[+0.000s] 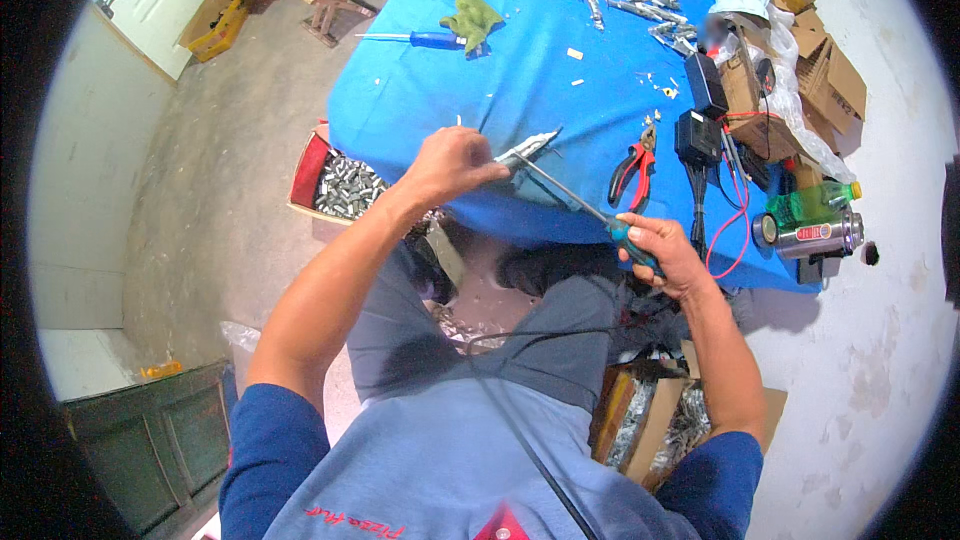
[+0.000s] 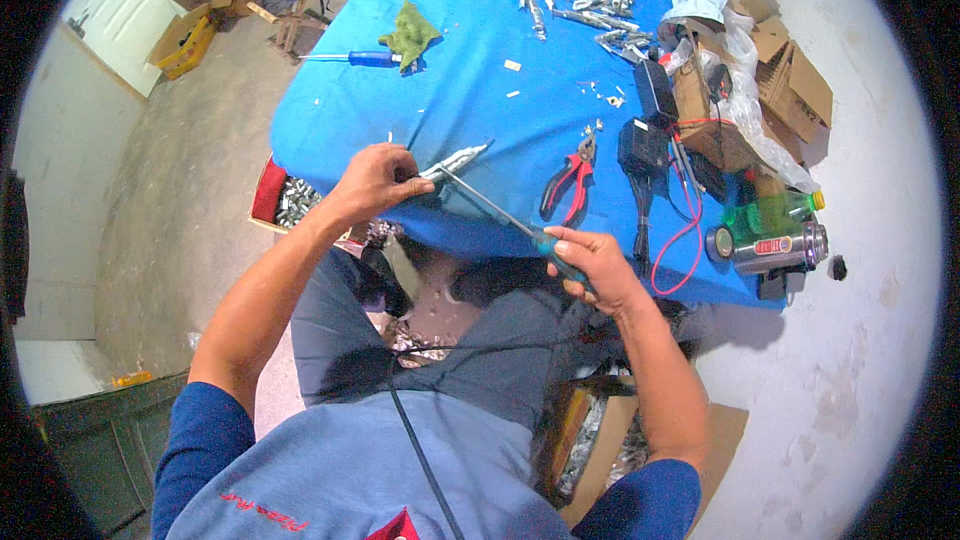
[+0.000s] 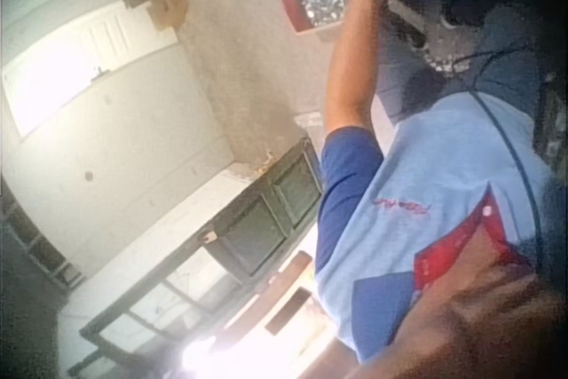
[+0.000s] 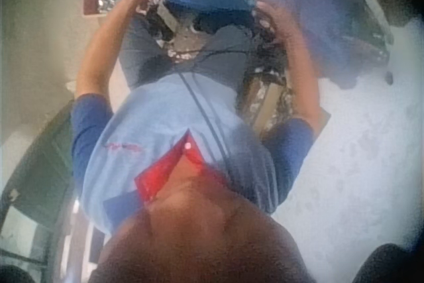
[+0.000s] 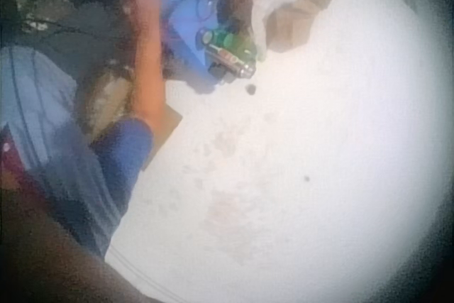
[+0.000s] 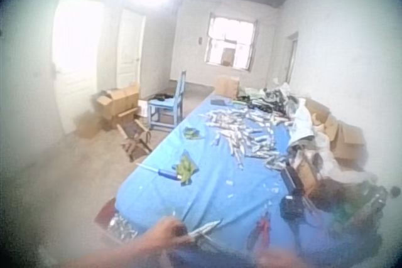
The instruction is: The person uses a screwdriver and pliers to assemble a metal component by hand, inserting screws into the piece and tightening them, then uses a soldering iron on the assembly.
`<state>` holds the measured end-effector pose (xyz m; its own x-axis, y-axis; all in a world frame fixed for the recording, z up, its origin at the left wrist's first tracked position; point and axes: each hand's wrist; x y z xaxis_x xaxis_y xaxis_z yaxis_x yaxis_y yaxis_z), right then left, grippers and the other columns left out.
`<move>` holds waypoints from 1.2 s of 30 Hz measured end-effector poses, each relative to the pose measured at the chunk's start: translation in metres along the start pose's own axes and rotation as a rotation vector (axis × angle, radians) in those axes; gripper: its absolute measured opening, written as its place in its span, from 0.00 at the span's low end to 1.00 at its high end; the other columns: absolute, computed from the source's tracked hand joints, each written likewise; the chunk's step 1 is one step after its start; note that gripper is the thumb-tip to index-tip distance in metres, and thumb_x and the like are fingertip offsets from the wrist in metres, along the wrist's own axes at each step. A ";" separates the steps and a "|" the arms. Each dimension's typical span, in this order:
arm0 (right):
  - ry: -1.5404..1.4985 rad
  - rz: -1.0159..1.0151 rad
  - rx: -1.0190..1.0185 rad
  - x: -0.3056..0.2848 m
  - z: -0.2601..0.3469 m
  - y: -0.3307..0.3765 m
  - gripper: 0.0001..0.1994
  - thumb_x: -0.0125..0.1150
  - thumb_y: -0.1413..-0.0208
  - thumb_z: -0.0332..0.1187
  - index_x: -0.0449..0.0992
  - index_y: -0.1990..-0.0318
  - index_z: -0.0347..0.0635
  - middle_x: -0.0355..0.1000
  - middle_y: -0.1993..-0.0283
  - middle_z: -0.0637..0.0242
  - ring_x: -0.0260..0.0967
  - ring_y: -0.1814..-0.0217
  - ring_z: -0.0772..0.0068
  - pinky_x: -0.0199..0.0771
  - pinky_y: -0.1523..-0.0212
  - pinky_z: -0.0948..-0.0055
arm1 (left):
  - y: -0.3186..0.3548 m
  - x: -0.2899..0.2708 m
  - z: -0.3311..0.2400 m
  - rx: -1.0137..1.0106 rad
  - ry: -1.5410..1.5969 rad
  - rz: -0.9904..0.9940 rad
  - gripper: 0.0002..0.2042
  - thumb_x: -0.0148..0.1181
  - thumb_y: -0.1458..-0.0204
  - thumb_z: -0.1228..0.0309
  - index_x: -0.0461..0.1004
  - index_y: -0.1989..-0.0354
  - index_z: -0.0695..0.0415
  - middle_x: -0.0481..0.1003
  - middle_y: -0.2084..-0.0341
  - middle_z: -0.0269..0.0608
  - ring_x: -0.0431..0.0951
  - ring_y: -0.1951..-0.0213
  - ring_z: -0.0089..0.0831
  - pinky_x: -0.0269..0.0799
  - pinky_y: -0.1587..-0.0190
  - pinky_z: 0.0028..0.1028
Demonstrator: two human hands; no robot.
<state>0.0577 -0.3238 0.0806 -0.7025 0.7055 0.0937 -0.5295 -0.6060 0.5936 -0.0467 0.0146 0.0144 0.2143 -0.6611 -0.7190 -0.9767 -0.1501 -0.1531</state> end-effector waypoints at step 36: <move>0.967 -0.239 -0.799 0.018 0.014 0.027 0.15 0.63 0.46 0.30 0.78 0.51 0.39 0.78 0.63 0.59 0.75 0.66 0.64 0.73 0.62 0.68 | 0.015 0.011 0.004 0.131 -0.058 -0.159 0.08 0.63 0.50 0.67 0.78 0.69 0.59 0.73 0.72 0.45 0.73 0.64 0.45 0.68 0.62 0.39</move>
<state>0.0373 -0.3225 0.1092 -0.4307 0.4773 -0.7660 -0.5911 -0.7905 -0.1602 -0.0588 0.0081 0.0020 0.3687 -0.5929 -0.7159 -0.9240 -0.1497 -0.3519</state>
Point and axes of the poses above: each hand's wrist, its own y-axis away from the middle knuckle, its own x-axis out of the palm, z = x × y
